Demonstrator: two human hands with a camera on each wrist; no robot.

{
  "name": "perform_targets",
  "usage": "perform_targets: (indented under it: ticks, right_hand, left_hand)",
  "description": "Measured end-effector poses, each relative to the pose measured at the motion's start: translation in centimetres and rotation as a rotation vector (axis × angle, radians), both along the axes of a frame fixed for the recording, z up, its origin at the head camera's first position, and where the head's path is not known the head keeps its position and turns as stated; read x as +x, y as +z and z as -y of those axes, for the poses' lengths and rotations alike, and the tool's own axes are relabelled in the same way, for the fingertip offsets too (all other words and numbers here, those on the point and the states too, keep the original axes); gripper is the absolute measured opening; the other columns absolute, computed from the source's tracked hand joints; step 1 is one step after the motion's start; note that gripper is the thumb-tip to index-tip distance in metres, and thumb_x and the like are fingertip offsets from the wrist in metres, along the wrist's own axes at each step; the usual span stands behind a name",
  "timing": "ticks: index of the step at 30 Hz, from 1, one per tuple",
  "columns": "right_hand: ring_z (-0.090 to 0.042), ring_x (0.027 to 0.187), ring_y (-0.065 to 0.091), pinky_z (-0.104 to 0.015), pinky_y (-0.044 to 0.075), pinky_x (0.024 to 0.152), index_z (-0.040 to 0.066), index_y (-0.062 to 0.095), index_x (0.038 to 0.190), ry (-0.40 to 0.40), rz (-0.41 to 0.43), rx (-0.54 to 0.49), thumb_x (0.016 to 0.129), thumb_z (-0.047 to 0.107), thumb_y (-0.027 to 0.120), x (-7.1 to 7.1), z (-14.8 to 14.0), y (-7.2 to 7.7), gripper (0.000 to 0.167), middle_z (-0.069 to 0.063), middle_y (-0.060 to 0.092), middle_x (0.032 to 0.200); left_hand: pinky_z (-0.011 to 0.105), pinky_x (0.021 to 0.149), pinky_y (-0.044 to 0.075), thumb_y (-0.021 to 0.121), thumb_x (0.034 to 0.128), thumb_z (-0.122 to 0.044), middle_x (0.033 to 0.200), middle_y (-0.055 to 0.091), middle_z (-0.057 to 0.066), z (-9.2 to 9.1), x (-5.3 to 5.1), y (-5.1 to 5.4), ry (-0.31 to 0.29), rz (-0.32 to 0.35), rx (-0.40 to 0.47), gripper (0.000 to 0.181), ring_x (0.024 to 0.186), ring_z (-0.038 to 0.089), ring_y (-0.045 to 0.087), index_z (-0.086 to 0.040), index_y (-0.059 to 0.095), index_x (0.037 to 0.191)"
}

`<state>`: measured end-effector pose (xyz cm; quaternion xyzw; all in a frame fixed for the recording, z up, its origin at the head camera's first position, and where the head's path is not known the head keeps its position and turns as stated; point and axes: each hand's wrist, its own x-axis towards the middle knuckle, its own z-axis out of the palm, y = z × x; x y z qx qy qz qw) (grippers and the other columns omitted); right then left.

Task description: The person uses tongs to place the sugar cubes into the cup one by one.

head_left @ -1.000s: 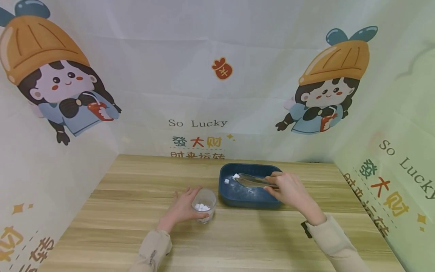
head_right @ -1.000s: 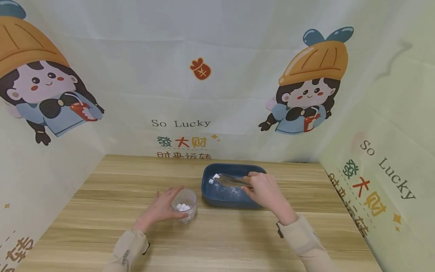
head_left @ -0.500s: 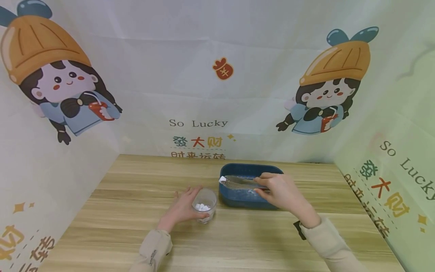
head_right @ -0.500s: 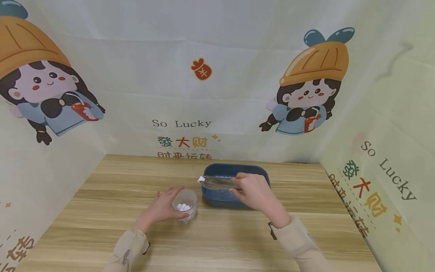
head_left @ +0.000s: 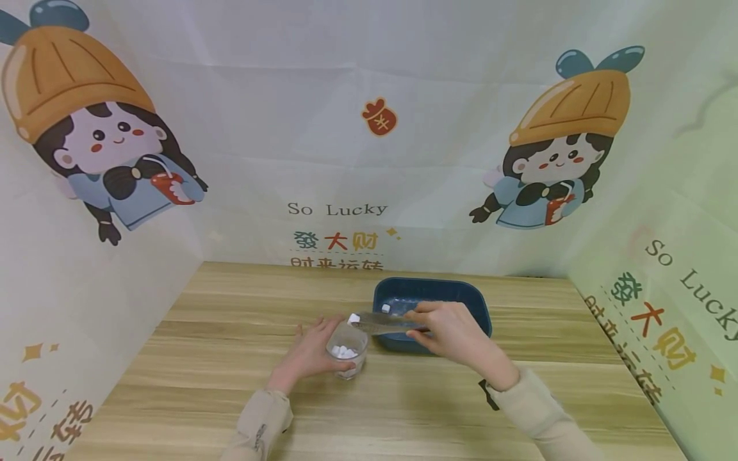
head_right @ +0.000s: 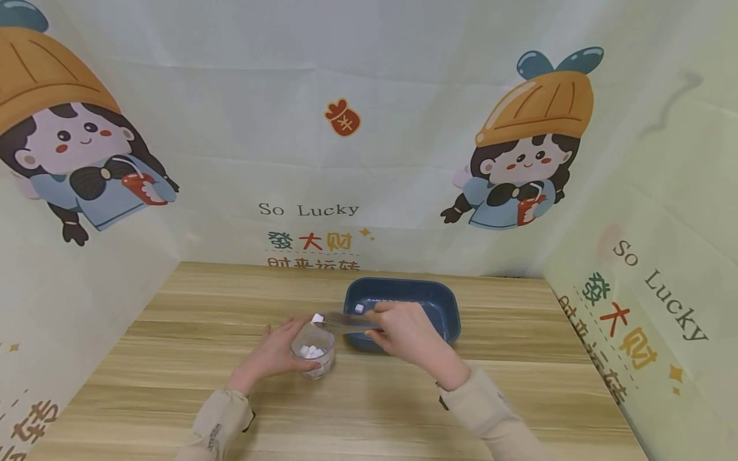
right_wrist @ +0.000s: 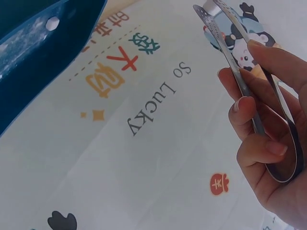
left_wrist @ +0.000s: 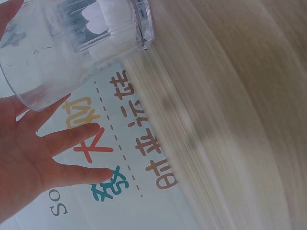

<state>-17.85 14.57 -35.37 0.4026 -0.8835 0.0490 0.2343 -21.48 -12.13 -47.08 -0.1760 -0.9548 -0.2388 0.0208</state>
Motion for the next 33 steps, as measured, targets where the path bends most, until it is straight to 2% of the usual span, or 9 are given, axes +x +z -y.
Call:
perform_targets:
  ticks: [7,14,24,33]
  right_hand:
    - [-0.002,0.046,0.045,-0.009,0.021,0.038,0.013,0.070,0.092,-0.001,0.037,0.011,0.076,0.027,0.069,-0.20,0.73,-0.25,0.020,0.004,0.060,0.072]
    - [-0.001,0.045,0.044,-0.009,0.022,0.038,0.013,0.070,0.093,-0.010,0.062,0.012,0.076,0.026,0.069,-0.35,0.82,-0.43,0.021,0.004,0.061,0.074]
    - [0.000,0.043,0.036,-0.010,0.017,0.037,0.014,0.071,0.094,-0.016,0.060,0.019,0.075,0.028,0.069,-0.17,0.70,-0.30,0.023,0.004,0.060,0.072]
    - [0.000,0.046,0.043,-0.009,0.023,0.039,0.013,0.071,0.094,-0.034,0.082,0.011,0.076,0.029,0.069,-0.17,0.24,-0.01,0.023,0.003,0.063,0.076]
  left_hand:
    - [0.070,0.099,0.015,0.075,0.0571,-0.054,0.133,0.047,0.009,-0.01,0.08,0.10,0.004,-0.002,-0.002,0.092,0.128,0.039,0.034,-0.018,0.039,0.133]
    - [0.071,0.098,0.012,0.076,0.0558,-0.053,0.134,0.047,0.009,-0.05,0.02,0.10,0.001,0.002,0.002,0.092,0.127,0.040,0.034,-0.018,0.039,0.133]
    - [0.070,0.100,0.013,0.076,0.0562,-0.054,0.135,0.045,0.012,0.05,-0.03,-0.02,0.001,0.018,0.004,0.095,0.128,0.039,0.033,-0.017,0.037,0.135]
    - [0.070,0.099,0.014,0.076,0.0557,-0.055,0.135,0.045,0.011,0.02,-0.11,-0.08,0.006,0.023,0.004,0.096,0.128,0.038,0.033,-0.016,0.037,0.135]
